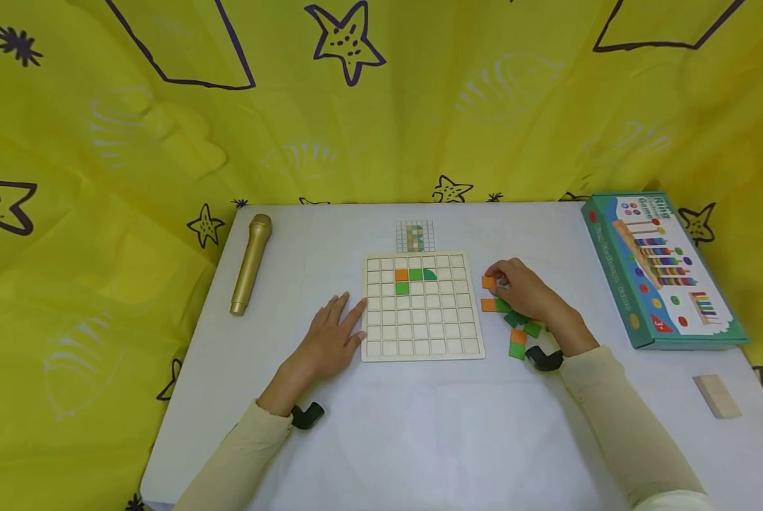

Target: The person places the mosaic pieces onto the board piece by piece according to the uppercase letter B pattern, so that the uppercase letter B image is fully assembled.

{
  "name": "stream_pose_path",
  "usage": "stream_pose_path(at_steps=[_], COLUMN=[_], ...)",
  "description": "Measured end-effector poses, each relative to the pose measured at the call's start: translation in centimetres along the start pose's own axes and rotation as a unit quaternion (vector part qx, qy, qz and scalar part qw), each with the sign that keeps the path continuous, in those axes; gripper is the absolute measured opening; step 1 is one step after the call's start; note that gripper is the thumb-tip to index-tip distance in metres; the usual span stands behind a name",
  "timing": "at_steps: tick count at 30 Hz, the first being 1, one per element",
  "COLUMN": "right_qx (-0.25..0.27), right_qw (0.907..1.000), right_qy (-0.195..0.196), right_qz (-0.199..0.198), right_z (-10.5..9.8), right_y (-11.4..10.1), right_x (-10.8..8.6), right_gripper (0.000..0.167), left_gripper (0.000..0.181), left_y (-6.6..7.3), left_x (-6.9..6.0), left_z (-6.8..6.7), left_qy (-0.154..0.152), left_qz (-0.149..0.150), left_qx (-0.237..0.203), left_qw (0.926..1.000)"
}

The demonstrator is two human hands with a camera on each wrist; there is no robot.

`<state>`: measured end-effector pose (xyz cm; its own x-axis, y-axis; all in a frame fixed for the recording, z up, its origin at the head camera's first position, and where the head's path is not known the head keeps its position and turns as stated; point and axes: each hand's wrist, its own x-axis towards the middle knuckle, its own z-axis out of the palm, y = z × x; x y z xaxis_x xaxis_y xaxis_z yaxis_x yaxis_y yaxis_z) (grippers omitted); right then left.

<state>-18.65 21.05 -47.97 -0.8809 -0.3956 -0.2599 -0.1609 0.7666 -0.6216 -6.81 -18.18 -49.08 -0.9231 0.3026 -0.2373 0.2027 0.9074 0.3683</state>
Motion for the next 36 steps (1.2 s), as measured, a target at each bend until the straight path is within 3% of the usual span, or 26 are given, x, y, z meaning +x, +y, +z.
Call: stream_pose_path(at_steps=[17, 26, 36], right_qx=[-0.019, 0.005, -0.008], right_qw=[0.9989, 0.9992, 0.9977], right_qy=[0.033, 0.019, -0.002], right_qz=[-0.030, -0.035, -0.067], right_z=[0.7, 0.6, 3.1], right_y=[0.1, -2.6, -5.5], right_x=[0.1, 0.7, 2.2], right_gripper=[0.033, 0.035, 0.031], left_gripper=[0.063, 0.064, 0.064], left_y=[-0.2, -0.4, -0.3], left_x=[0.1, 0.1, 0.0], left_z=[0.2, 0.3, 0.3], left_qy=[0.000, -0.004, -0.003], left_qz=[-0.001, -0.001, -0.001], left_qx=[0.002, 0.005, -0.001], left_qw=[1.0000, 1.0000, 1.0000])
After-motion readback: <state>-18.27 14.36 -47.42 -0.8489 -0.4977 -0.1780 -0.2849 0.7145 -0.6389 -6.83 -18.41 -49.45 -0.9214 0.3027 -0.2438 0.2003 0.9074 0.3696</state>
